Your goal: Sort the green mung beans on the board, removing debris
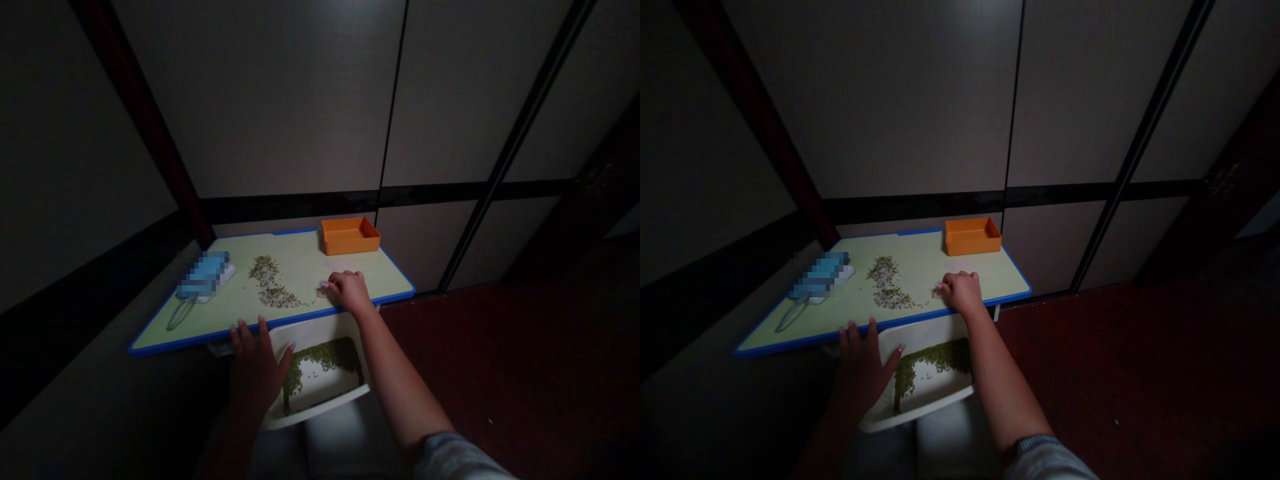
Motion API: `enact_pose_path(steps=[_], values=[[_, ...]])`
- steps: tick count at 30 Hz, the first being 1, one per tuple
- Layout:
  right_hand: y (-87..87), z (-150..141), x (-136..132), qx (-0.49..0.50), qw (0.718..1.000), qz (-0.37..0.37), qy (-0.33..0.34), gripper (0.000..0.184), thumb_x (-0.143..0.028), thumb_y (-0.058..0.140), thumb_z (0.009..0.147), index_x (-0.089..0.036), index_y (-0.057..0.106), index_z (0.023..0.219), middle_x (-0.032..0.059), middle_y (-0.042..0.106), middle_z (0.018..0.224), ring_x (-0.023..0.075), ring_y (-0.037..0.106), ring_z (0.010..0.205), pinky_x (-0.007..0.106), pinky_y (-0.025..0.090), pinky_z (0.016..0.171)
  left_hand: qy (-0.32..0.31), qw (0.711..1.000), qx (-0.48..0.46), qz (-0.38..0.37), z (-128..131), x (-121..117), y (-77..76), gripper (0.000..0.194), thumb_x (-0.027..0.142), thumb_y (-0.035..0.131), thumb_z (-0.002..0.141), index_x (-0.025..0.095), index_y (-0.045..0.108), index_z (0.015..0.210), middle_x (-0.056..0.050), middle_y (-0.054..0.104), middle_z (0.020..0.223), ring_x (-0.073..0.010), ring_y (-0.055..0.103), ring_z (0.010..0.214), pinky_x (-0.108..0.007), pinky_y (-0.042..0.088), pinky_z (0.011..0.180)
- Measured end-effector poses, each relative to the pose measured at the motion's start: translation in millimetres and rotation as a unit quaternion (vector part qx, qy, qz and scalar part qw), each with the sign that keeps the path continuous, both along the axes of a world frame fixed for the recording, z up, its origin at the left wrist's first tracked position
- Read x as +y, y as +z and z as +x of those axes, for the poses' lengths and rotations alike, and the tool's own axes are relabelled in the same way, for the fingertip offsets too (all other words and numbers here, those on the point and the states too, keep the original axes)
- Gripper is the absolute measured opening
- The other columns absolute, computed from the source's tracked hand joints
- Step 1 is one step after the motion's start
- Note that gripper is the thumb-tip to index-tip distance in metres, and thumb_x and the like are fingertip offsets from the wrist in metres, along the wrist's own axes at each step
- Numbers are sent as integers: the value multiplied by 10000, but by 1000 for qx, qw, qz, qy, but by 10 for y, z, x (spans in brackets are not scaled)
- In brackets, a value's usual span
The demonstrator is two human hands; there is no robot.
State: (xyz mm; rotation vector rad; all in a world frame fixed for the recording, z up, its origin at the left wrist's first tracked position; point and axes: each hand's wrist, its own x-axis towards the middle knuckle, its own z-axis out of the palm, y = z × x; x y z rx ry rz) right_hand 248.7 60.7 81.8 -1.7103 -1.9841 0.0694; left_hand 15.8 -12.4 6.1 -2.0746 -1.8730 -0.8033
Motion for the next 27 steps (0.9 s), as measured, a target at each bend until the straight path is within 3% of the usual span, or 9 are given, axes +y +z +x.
enact_pose_path(steps=[8,13,17,23,27], values=[[12,-118,90,-35,999,1,-8,206,-373,534,918,-223,676,914,63,697,881,193,571,905,324,264,817,-5,1000,4,8,-9,12,-17,785,510,458,812,-6,345,1392,-318,194,1496,-454,73,1425,-586,266,1079],[20,-76,158,-51,995,7,-80,229,-373,500,931,-217,666,906,68,703,919,202,563,931,335,258,819,5,1000,10,-3,-12,4,-8,777,515,439,826,9,329,1406,-320,203,1488,-449,91,1424,-574,290,1069],[13,-26,149,-19,992,33,-122,221,-369,506,927,-217,664,897,67,697,909,200,558,924,326,252,803,11,1000,11,-10,-24,19,-32,789,527,451,813,30,326,1414,-300,206,1499,-442,100,1425,-567,305,1063],[-30,-22,139,42,992,62,-100,204,-354,510,929,-219,657,887,44,685,881,184,549,893,304,243,785,6,1000,12,-1,-19,22,-19,776,494,476,811,-1,345,1395,-340,219,1482,-465,113,1418,-582,316,1049],[-77,61,168,91,977,103,-165,219,-336,482,945,-196,629,862,39,670,851,178,538,858,288,242,748,8,1000,10,4,-5,11,-6,768,491,479,808,6,359,1390,-321,224,1490,-452,105,1424,-577,303,1064]])
